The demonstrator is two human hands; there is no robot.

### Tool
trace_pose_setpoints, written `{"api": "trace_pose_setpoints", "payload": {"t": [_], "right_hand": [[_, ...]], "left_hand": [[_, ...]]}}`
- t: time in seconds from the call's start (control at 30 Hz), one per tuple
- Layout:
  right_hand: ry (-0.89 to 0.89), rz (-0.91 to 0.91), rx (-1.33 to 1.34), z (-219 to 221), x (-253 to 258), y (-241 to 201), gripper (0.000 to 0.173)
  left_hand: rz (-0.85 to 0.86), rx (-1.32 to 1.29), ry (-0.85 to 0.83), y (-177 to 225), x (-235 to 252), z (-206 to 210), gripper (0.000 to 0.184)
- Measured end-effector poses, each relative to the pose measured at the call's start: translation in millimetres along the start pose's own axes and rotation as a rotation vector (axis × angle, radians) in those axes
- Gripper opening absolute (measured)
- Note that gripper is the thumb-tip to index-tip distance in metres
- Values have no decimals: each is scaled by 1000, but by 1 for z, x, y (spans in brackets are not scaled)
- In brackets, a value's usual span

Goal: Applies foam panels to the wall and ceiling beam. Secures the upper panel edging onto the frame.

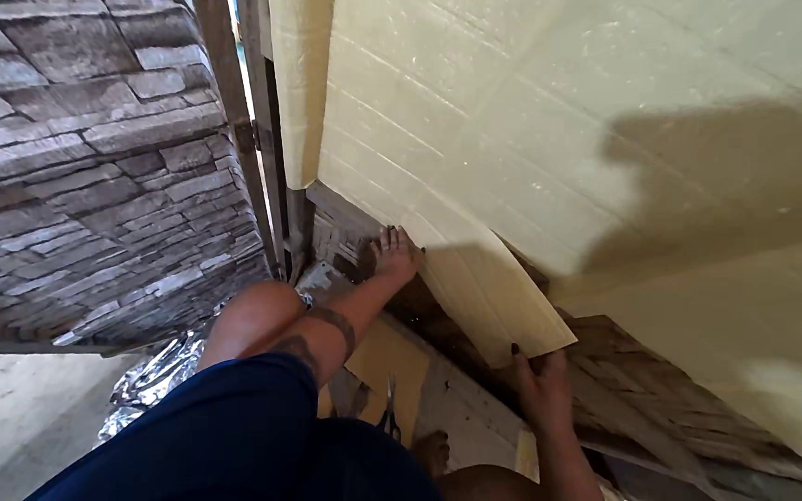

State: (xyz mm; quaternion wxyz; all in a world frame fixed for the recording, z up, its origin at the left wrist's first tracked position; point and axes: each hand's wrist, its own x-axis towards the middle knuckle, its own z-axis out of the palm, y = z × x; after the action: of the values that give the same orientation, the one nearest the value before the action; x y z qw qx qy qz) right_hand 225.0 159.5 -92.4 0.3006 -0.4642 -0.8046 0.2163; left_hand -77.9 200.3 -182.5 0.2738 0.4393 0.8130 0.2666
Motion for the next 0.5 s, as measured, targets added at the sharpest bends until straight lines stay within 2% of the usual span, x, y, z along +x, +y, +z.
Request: {"api": "trace_pose_setpoints", "payload": {"t": [0.27,0.5], "right_hand": [[-22,-6,50,2,2,3,57],[-37,-5,84,6,3,9,58]], "left_hand": [[-7,20,17,1,0,4,81],[19,123,-46,-2,2,8,82]]}}
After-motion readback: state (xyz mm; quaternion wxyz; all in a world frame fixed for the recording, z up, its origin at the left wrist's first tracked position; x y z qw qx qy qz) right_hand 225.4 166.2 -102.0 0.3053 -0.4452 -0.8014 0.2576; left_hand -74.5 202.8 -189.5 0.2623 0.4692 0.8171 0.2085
